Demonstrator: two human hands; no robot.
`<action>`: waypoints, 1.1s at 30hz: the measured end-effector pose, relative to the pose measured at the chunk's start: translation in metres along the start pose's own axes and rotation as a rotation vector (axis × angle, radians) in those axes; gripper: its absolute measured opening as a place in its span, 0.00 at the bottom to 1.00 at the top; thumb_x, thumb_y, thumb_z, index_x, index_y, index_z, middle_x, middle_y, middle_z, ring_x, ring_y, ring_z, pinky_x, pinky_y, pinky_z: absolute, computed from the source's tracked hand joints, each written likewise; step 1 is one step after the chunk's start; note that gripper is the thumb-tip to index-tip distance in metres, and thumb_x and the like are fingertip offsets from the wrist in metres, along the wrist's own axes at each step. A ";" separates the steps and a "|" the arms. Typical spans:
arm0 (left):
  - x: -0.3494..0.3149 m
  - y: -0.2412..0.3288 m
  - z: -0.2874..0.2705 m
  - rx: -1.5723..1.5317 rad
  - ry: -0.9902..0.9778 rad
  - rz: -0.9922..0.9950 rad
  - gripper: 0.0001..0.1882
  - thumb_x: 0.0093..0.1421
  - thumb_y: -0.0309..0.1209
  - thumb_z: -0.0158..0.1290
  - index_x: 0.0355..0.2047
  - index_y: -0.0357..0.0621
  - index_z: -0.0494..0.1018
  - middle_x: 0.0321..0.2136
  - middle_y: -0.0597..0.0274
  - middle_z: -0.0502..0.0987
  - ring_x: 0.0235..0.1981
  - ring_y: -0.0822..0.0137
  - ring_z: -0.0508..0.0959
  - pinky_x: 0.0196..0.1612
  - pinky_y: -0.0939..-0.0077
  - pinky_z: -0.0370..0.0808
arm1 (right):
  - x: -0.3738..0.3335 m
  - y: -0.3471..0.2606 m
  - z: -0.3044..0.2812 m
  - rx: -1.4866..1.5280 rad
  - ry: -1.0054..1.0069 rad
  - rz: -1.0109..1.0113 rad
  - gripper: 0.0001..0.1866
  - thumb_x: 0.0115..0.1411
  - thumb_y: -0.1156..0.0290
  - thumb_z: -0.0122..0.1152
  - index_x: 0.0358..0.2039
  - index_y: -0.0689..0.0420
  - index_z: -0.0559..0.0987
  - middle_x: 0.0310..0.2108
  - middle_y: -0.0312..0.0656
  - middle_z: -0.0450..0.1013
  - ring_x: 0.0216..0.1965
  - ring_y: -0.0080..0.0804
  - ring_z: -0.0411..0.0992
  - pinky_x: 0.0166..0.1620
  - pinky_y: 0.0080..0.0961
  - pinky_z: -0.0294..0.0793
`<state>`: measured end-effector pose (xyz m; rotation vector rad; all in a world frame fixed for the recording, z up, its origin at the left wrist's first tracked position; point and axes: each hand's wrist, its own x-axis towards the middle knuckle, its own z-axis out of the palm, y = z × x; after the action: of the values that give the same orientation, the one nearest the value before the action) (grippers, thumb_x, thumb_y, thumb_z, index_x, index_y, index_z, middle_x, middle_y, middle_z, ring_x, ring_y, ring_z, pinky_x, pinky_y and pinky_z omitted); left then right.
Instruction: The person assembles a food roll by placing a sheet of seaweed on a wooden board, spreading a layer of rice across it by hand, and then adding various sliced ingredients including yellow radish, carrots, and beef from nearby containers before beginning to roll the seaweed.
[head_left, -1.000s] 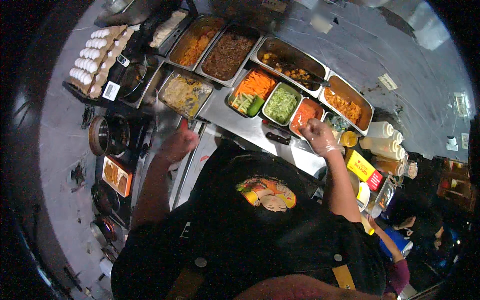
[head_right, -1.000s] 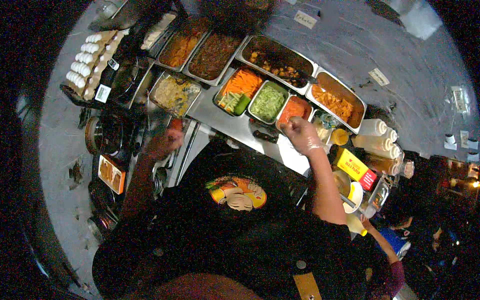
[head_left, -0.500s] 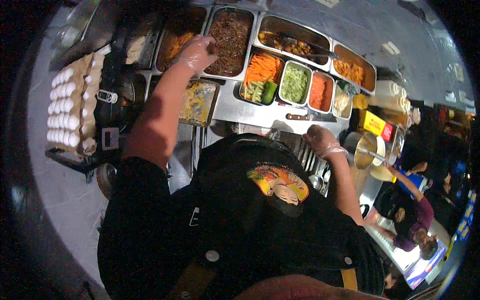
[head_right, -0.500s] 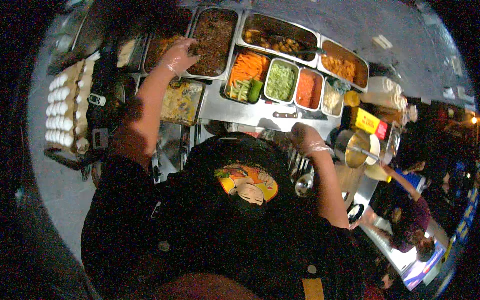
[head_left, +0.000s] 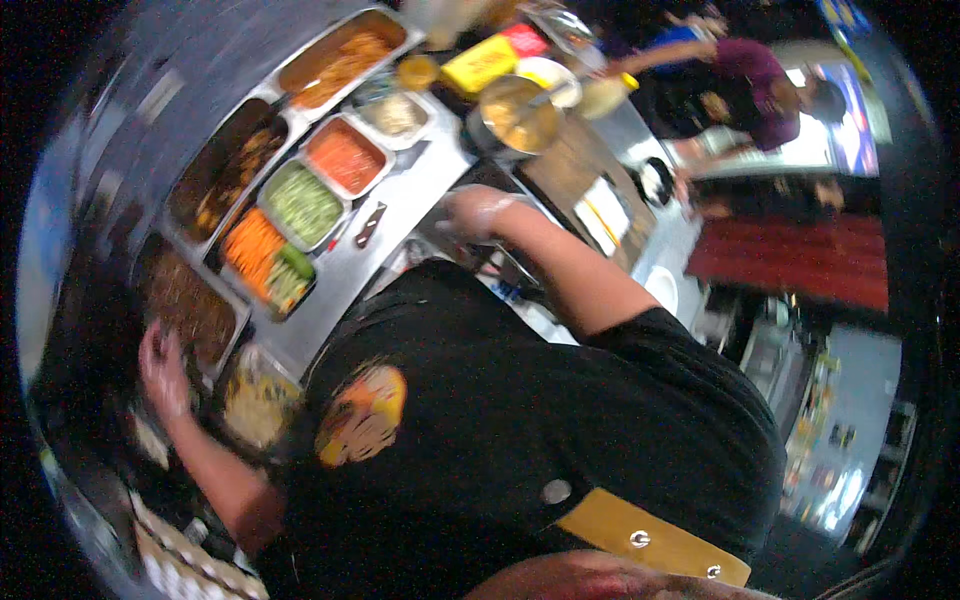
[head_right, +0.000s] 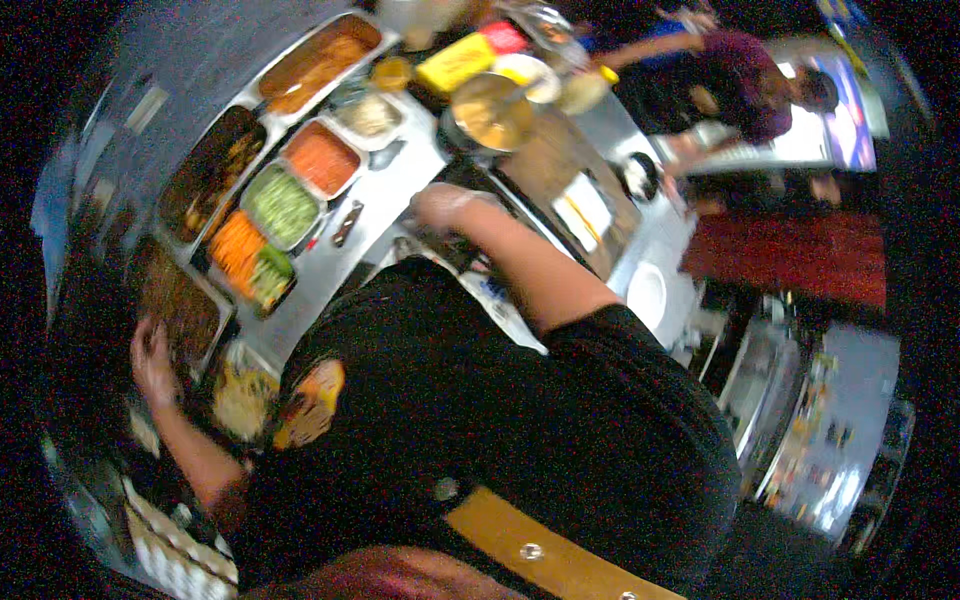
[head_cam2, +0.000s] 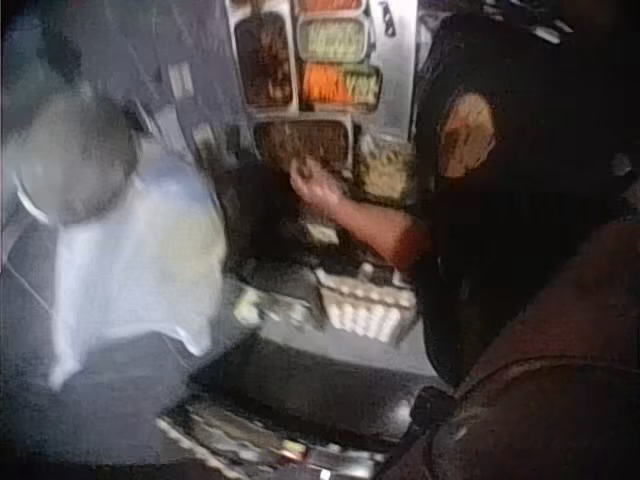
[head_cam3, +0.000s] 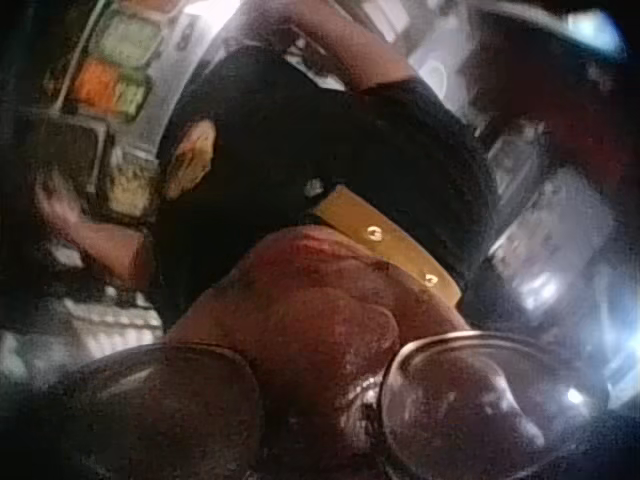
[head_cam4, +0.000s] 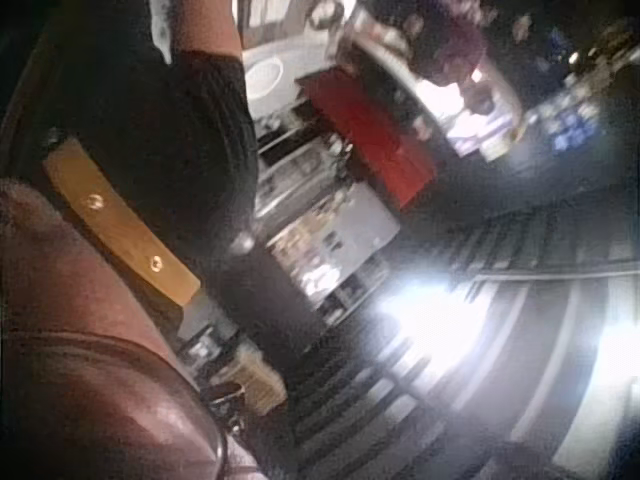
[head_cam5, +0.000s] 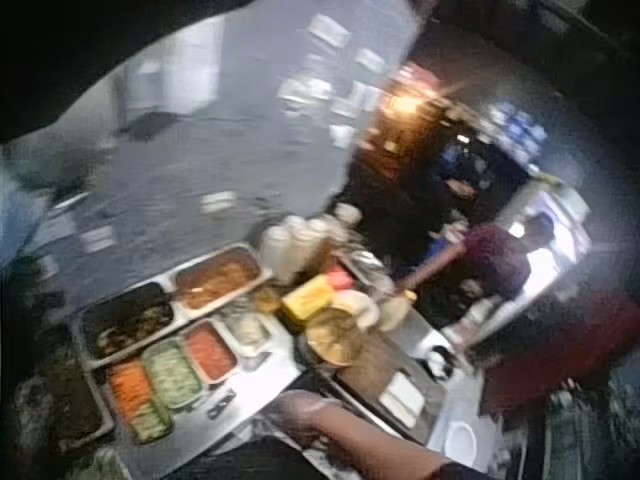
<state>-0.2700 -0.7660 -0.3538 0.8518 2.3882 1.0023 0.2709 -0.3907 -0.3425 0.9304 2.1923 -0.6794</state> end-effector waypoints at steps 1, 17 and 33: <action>-0.007 0.008 -0.005 0.089 0.000 0.016 0.23 0.76 0.35 0.61 0.66 0.40 0.77 0.61 0.52 0.81 0.60 0.58 0.80 0.68 0.64 0.74 | 0.007 -0.009 -0.004 -0.021 0.006 -0.023 0.25 0.72 0.49 0.63 0.55 0.57 0.85 0.49 0.59 0.84 0.52 0.61 0.82 0.57 0.54 0.80; -0.110 0.085 0.022 0.005 0.229 -0.250 0.21 0.75 0.38 0.63 0.61 0.37 0.79 0.48 0.67 0.81 0.47 0.72 0.76 0.59 0.73 0.74 | 0.249 0.061 -0.280 -0.080 0.612 -0.239 0.19 0.65 0.61 0.66 0.53 0.55 0.84 0.47 0.55 0.85 0.50 0.57 0.84 0.54 0.49 0.83; -0.263 0.126 0.136 -0.193 0.286 -0.604 0.15 0.76 0.31 0.62 0.59 0.39 0.79 0.47 0.64 0.82 0.47 0.70 0.78 0.56 0.72 0.76 | 0.368 0.034 -0.276 -0.293 0.133 -0.223 0.36 0.55 0.48 0.74 0.62 0.53 0.86 0.64 0.47 0.82 0.64 0.49 0.81 0.64 0.50 0.82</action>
<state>0.0465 -0.8058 -0.3144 -0.1004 2.4796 1.1156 0.0006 -0.0297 -0.4380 0.6011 2.4553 -0.3882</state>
